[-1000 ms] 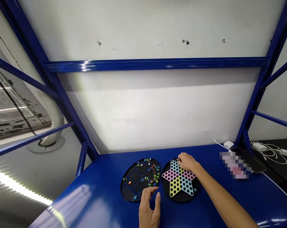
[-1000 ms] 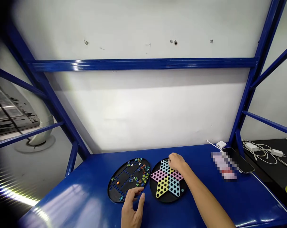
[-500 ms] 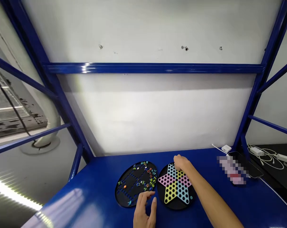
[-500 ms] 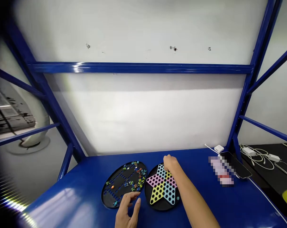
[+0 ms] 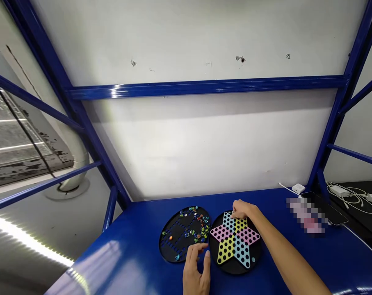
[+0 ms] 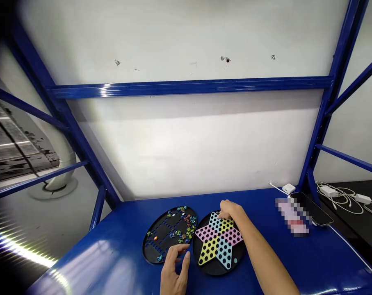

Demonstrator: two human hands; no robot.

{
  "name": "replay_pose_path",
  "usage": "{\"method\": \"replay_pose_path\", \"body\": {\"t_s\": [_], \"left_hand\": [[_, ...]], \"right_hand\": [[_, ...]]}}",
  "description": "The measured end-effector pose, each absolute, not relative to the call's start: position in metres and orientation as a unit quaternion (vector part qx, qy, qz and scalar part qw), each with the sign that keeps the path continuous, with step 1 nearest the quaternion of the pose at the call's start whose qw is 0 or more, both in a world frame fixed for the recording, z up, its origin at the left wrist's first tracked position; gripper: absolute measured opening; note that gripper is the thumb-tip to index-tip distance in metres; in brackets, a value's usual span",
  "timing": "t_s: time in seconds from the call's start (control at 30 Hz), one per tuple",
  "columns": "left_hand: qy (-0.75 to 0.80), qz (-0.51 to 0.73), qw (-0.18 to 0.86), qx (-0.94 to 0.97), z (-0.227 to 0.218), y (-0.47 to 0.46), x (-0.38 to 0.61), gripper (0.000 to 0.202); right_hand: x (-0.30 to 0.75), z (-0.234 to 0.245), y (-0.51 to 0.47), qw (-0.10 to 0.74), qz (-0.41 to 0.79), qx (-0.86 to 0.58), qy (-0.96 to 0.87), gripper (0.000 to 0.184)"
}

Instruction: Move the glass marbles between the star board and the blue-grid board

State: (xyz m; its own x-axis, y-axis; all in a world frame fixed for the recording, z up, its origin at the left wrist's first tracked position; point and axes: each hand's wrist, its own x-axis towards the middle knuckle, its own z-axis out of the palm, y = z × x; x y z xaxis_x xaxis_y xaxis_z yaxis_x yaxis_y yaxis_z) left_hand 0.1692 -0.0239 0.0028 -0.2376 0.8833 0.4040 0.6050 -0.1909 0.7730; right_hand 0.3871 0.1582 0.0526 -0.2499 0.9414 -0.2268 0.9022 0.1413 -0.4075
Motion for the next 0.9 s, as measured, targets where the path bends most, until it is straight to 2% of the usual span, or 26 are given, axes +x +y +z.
{"method": "replay_pose_path", "body": {"t_s": [0.1,0.2,0.33,0.57,0.9], "left_hand": [[0.624,0.482,0.146,0.597,0.005,-0.024,0.17,0.042],[0.628,0.484,0.145,0.592,0.008,-0.025,0.17,0.044],[0.622,0.482,0.146,0.599,0.008,-0.025,0.169,0.044],[0.619,0.488,0.143,0.599,0.005,-0.023,0.168,0.04],[0.621,0.493,0.153,0.59,0.011,-0.026,0.171,0.045]], "right_hand": [[0.392,0.053,0.159,-0.015,0.284,-0.574,-0.768,0.043],[0.394,0.055,0.158,-0.029,0.286,-0.558,-0.779,0.042],[0.391,0.054,0.143,-0.011,0.233,-0.564,-0.792,0.032],[0.378,0.043,0.115,0.023,0.107,-0.585,-0.803,0.045],[0.375,0.033,0.113,0.028,0.057,-0.586,-0.808,0.048]]}}
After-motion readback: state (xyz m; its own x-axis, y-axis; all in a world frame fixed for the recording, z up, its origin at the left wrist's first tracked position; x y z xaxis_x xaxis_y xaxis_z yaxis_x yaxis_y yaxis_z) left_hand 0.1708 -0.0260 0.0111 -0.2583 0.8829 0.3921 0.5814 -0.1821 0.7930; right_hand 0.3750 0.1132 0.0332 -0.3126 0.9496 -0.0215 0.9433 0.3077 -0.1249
